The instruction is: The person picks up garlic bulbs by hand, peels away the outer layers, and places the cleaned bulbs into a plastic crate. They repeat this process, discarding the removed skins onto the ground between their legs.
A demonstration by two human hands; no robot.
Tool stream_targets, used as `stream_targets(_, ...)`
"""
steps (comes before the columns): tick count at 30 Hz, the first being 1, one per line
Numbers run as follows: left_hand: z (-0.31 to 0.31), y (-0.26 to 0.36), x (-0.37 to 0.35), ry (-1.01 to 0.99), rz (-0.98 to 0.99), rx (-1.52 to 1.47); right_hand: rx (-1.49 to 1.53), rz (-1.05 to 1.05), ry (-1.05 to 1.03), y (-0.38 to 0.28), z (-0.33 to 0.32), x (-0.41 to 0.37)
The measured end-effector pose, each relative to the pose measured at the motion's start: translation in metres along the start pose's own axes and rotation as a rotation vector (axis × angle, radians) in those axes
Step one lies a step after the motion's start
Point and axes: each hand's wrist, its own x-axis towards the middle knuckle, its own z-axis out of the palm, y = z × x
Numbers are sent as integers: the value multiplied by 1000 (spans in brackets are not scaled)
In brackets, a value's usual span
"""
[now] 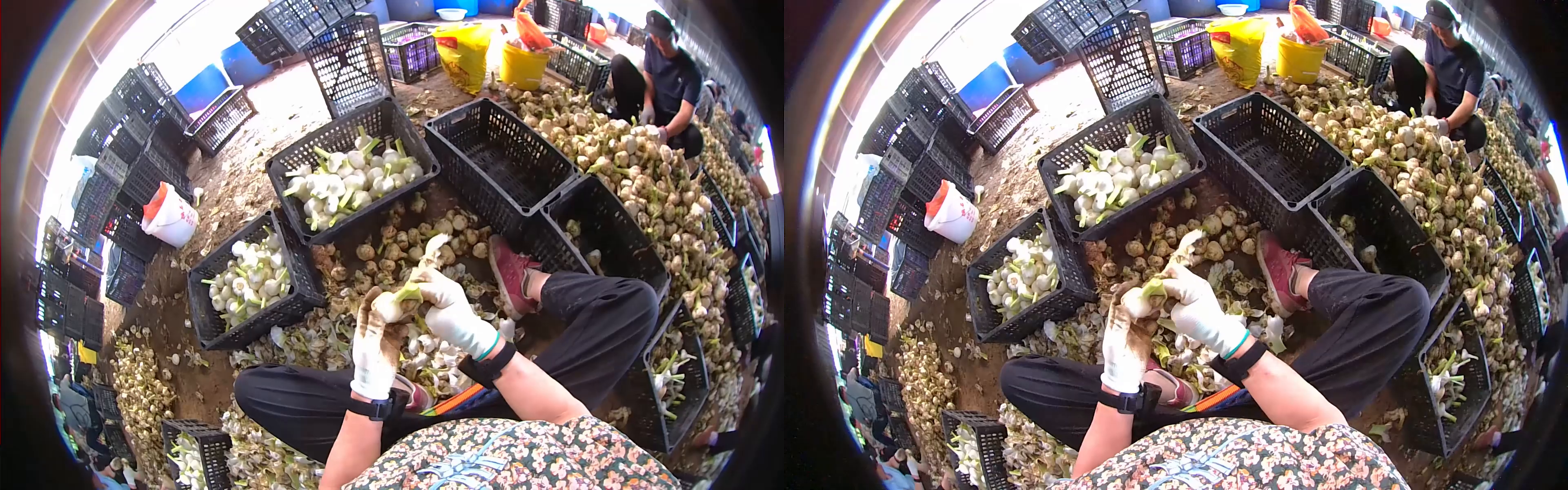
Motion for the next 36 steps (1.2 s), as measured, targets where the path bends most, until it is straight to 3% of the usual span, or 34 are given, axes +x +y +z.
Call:
stream_targets(2, -16, 1, 3, -60, -39, 187, 25, 57, -49, 0, 0, -2)
stream_targets(4, -7, 3, 0, 32, -28, 184, 434, 286, 73, -1, 7, -5)
stream_targets(6, -16, 6, 0, 5, -128, 189, 414, 393, 33, -7, 6, -4)
stream_targets(7, -23, 3, 1, 130, -169, 193, 389, 492, -8, -13, 4, -2)
stream_targets(8, -29, 4, 0, 129, -169, 194, 389, 492, -7, -20, 2, 0)
stream_targets(10, -29, 11, -1, -109, -211, 137, 598, 546, -52, -29, -3, 3)
stream_targets(11, -26, 9, -1, -108, -212, 138, 599, 546, -52, -27, -4, 1)
stream_targets(14, -1, 3, -2, 59, -134, 231, 601, 653, -16, -24, -2, -3)
stream_targets(16, -7, -2, -3, 12, 209, 672, 570, 566, -28, -30, 1, -1)
stream_targets(17, -11, -2, -1, 51, 146, 445, 531, 573, -33, -35, 3, 0)
stream_targets(18, -11, 3, -2, 52, 145, 446, 532, 574, -33, -26, 5, -4)
stream_targets(20, -9, 15, -4, -89, 60, 268, 983, 713, 205, -1, 6, -12)
stream_targets(22, -18, 19, -2, -168, 72, 263, 882, 858, 329, 8, -5, -6)
stream_targets(24, -14, 25, -5, -117, 20, 170, 23, 664, 124, 19, -19, -6)
stream_targets(25, -15, 26, -7, -138, 53, 272, -533, 361, 159, 20, -13, -7)
stream_targets(26, -18, 25, -7, -133, 48, 272, -532, 368, 156, 20, -12, -13)
stream_targets(28, -25, 21, -4, -49, 85, 647, -134, 351, -17, -40, -14, 5)
stream_targets(30, -14, 22, -8, -100, 128, 821, -311, 76, -232, -51, -14, 12)
stream_targets(34, -10, 26, -11, -164, 132, 972, -515, -72, -273, -57, -10, 17)
stream_targets(36, -11, 26, -13, -268, 246, 1151, -576, -122, -310, -60, -10, 20)
